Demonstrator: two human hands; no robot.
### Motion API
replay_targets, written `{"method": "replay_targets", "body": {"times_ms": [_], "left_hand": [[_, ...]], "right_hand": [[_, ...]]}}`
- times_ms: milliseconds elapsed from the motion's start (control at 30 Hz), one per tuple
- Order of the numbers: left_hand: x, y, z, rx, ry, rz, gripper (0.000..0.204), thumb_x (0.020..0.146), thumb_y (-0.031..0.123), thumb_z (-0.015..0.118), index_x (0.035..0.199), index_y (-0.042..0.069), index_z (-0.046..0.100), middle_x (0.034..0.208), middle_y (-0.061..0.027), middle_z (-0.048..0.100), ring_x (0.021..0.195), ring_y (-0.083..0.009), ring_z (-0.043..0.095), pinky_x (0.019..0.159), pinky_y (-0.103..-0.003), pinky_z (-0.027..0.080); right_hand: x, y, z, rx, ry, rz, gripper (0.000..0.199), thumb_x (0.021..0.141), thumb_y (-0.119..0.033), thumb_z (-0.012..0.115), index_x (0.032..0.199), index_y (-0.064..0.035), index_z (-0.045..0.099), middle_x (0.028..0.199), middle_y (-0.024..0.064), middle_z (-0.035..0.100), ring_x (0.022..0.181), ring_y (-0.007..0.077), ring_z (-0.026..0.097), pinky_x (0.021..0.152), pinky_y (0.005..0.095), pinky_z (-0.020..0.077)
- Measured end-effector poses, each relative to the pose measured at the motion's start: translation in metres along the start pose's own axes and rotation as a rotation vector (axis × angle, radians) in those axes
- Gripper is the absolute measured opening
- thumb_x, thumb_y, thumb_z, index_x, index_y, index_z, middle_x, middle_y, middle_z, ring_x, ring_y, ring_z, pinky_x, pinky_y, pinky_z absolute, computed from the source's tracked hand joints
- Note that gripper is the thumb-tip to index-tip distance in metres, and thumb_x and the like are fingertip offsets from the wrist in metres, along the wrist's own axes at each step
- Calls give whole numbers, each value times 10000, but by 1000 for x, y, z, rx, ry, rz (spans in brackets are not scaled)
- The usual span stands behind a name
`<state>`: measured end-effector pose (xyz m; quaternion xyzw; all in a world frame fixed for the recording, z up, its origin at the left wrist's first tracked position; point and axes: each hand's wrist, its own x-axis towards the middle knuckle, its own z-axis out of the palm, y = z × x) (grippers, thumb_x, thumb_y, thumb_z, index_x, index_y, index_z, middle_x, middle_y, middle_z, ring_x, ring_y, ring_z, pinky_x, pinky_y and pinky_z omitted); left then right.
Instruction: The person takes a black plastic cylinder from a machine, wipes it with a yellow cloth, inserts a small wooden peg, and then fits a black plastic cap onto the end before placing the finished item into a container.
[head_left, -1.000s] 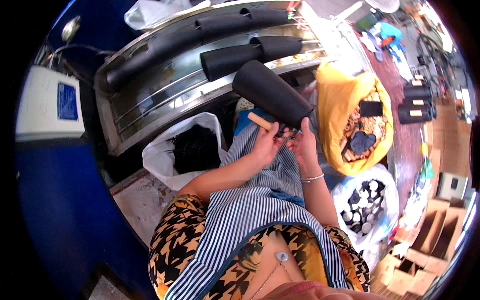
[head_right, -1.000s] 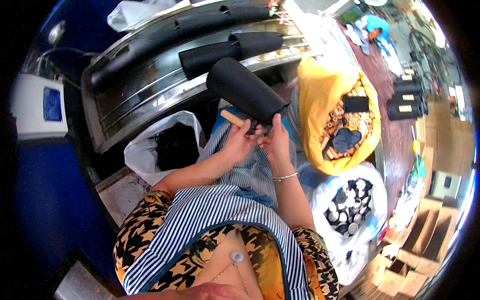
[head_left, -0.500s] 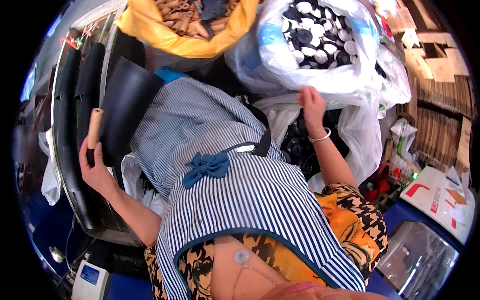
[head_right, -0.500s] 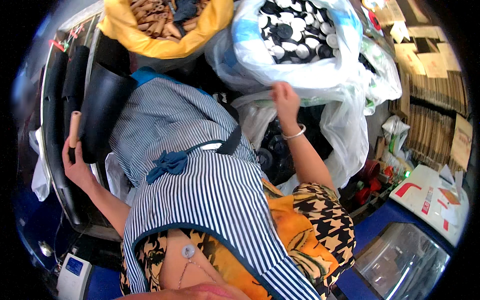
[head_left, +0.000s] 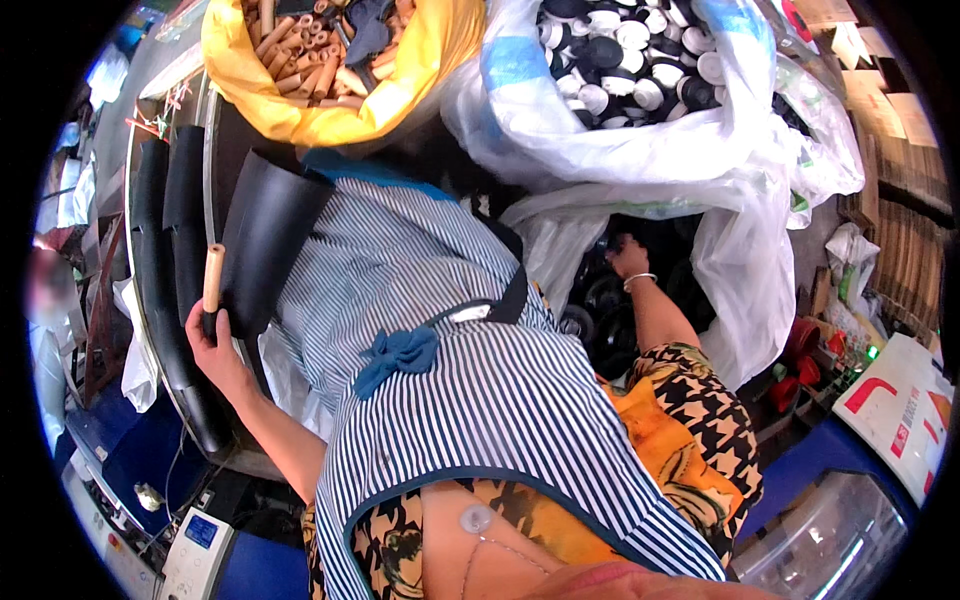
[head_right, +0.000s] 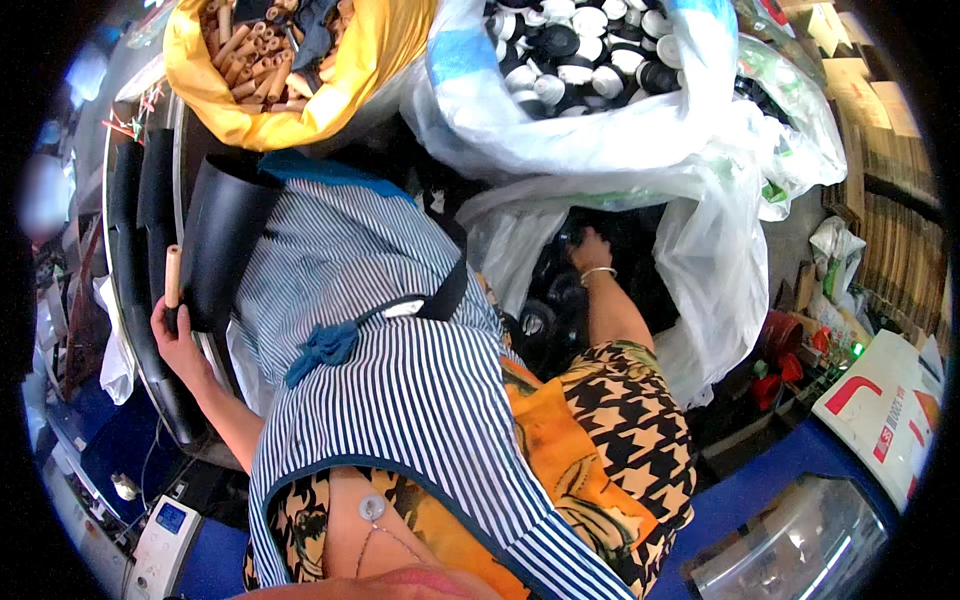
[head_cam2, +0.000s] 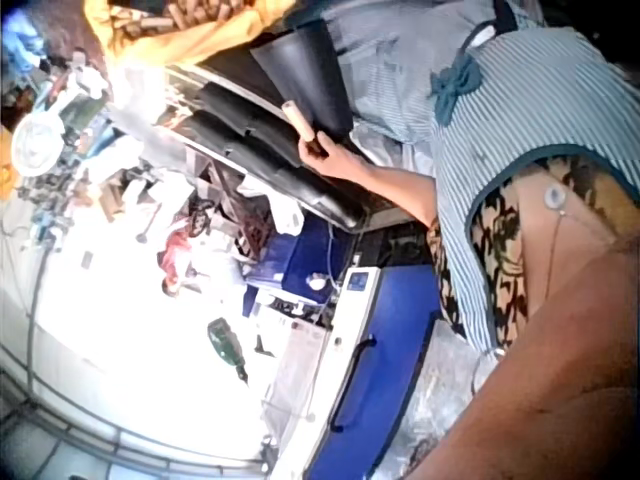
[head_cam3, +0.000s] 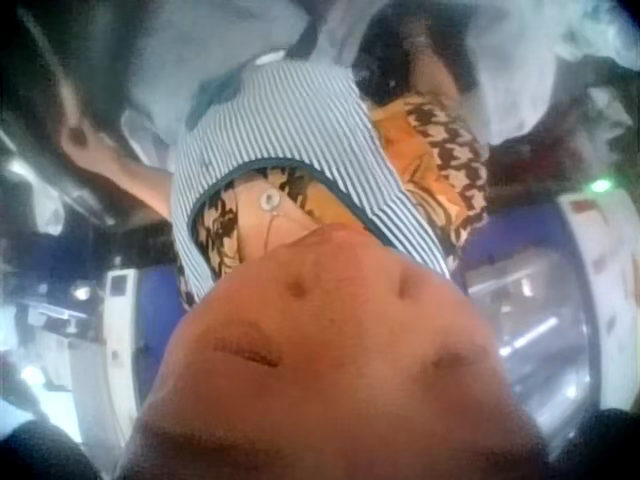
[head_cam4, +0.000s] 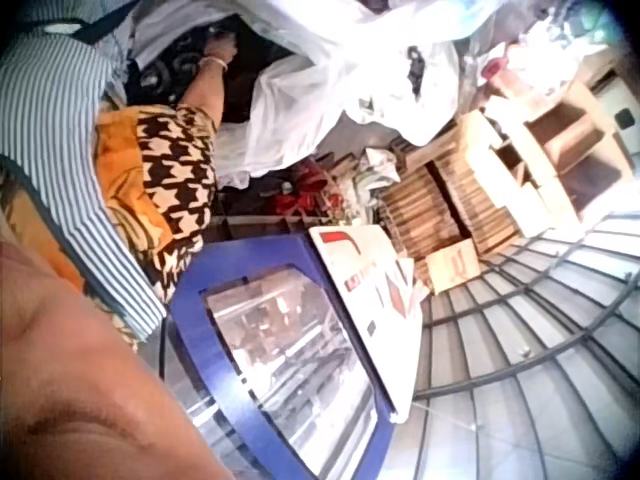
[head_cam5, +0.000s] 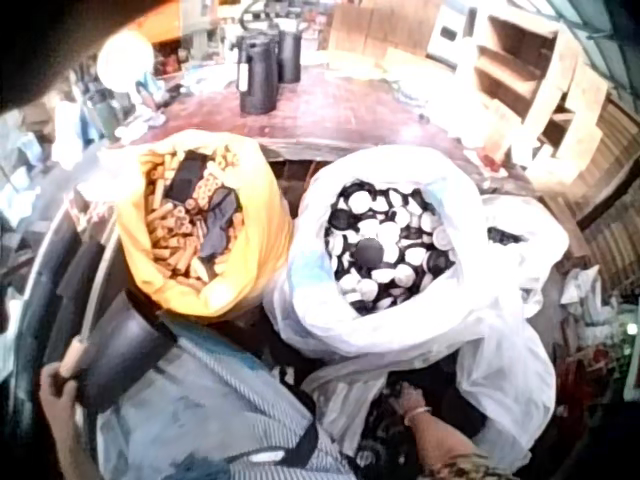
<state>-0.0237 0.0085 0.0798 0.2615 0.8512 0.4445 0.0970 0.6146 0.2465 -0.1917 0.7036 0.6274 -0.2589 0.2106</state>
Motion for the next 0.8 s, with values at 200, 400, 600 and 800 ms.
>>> {"method": "replay_targets", "body": {"times_ms": [200, 400, 600, 800], "left_hand": [[2, 1, 13, 51, 56, 72, 280, 877, 56, 646, 1150, 18, 592, 1092, -62, 611, 1058, -182, 551, 992, -301, 392], [11, -15, 15, -36, 41, -10, 295, 891, 29, 612, 1183, 39, 572, 1135, -68, 595, 1084, -194, 546, 1007, -312, 374], [5, -18, 10, -54, 41, 8, 314, 838, -22, 628, 1139, 52, 577, 1096, -78, 605, 1042, -201, 562, 960, -313, 418], [5, -10, 4, -81, 30, 1, 329, 813, -33, 632, 1128, 51, 586, 1101, -82, 596, 1052, -207, 556, 968, -308, 409]], "right_hand": [[-13, -37, 27, -349, 2, 133, 775, 885, -233, 624, 1542, -248, 214, 1498, 124, 391, 1374, 315, 354, 1097, 524, 287], [8, -55, 7, -223, -37, 235, 526, 934, -224, 516, 1446, -243, 396, 1447, 89, 466, 1351, 289, 398, 1027, 510, 357], [31, -40, -3, -745, -217, -191, 453, 991, -311, 417, 1435, -226, 445, 1519, 58, 391, 1395, 284, 354, 1067, 512, 316], [57, -37, 9, -680, -192, -286, 566, 995, -457, 324, 1507, -217, 330, 1558, 41, 336, 1455, 291, 245, 1143, 524, 206]]}}
